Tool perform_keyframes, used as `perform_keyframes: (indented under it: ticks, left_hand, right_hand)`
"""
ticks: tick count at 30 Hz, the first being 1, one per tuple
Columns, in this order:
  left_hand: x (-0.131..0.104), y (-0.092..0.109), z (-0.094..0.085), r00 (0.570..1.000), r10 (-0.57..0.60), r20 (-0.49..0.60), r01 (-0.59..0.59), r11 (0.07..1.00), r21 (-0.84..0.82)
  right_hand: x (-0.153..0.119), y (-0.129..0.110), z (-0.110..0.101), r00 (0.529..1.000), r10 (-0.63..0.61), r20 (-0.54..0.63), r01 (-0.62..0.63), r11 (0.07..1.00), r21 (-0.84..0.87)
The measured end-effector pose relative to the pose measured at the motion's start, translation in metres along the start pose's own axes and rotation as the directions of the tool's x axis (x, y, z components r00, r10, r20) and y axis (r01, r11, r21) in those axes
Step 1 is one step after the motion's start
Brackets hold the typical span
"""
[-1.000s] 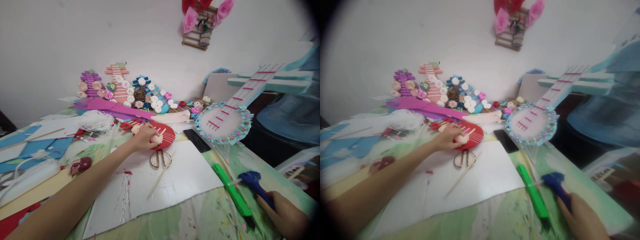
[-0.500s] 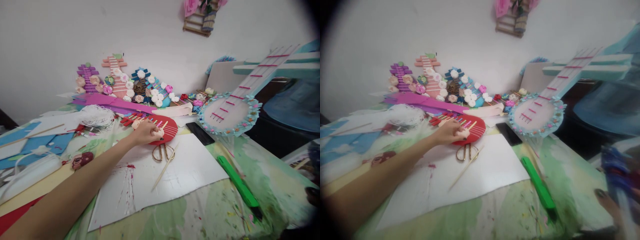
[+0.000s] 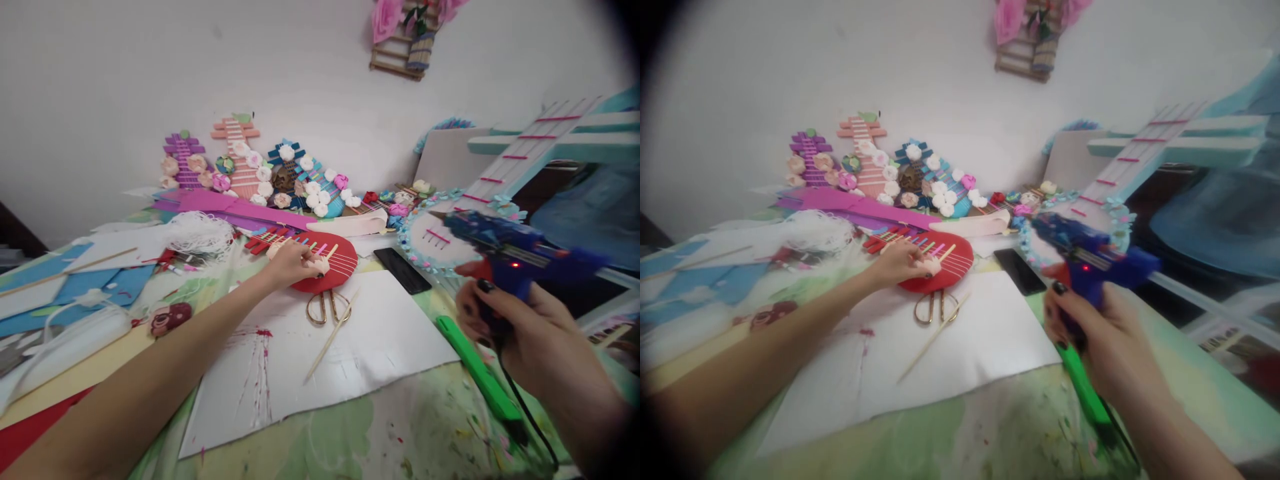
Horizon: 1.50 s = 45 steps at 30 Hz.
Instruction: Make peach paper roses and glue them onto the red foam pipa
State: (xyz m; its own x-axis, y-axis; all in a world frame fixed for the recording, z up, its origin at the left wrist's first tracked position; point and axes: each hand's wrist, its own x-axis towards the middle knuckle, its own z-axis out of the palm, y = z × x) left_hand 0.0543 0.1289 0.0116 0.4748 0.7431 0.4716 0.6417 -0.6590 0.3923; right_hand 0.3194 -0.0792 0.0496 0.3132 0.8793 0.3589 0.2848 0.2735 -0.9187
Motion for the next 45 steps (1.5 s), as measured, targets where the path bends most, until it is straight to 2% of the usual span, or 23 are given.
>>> perform_keyframes:
  ticks: [2, 6, 9, 12, 22, 24, 28, 30, 35, 39, 45]
  left_hand:
    - [0.001, -0.001, -0.002, 0.999, 0.044, 0.014, -0.044, 0.999, 0.005]
    - [0.003, -0.005, -0.005, 0.988, 0.119, 0.095, -0.115, 0.992, -0.046]
    - [0.002, -0.006, -0.008, 0.982, 0.150, 0.113, -0.142, 0.987, -0.073]
    - [0.002, -0.005, -0.010, 0.980, 0.156, 0.125, -0.151, 0.987, -0.048]
    - [0.004, -0.009, -0.006, 0.971, 0.205, 0.122, -0.202, 0.979, -0.039]
    - [0.003, -0.009, -0.006, 0.969, 0.211, 0.125, -0.212, 0.977, -0.006]
    - [0.001, -0.010, -0.006, 0.964, 0.233, 0.125, -0.240, 0.970, 0.046]
    - [0.000, -0.009, -0.007, 0.961, 0.246, 0.124, -0.252, 0.967, 0.038]
    - [-0.001, -0.005, -0.011, 0.955, 0.254, 0.155, -0.254, 0.967, -0.023]
    - [-0.002, -0.005, -0.013, 0.954, 0.245, 0.173, -0.241, 0.969, -0.046]
    - [-0.008, 0.008, -0.013, 0.952, 0.237, 0.193, -0.273, 0.943, 0.192]
  right_hand:
    - [0.009, -0.008, 0.019, 0.987, 0.095, 0.127, -0.112, 0.985, 0.134]
    - [0.030, -0.003, 0.044, 0.906, 0.196, 0.376, -0.251, 0.963, 0.102]
    - [0.042, 0.006, 0.055, 0.853, 0.210, 0.479, -0.270, 0.961, 0.059]
    - [0.050, 0.012, 0.062, 0.830, 0.197, 0.522, -0.274, 0.959, 0.075]
    - [0.055, 0.058, 0.075, 0.849, 0.130, 0.512, -0.091, 0.991, -0.102]
    - [0.053, 0.061, 0.076, 0.862, 0.134, 0.489, -0.095, 0.990, -0.102]
    - [0.054, 0.062, 0.080, 0.938, 0.176, 0.297, -0.178, 0.984, -0.021]
    - [0.060, 0.063, 0.082, 0.954, 0.225, 0.199, -0.238, 0.970, 0.042]
    - [0.089, 0.068, 0.089, 0.900, 0.405, 0.161, -0.424, 0.899, 0.106]
    - [0.107, 0.072, 0.101, 0.872, 0.453, 0.184, -0.481, 0.864, 0.150]
    - [0.111, 0.084, 0.120, 0.862, 0.461, 0.212, -0.503, 0.832, 0.234]
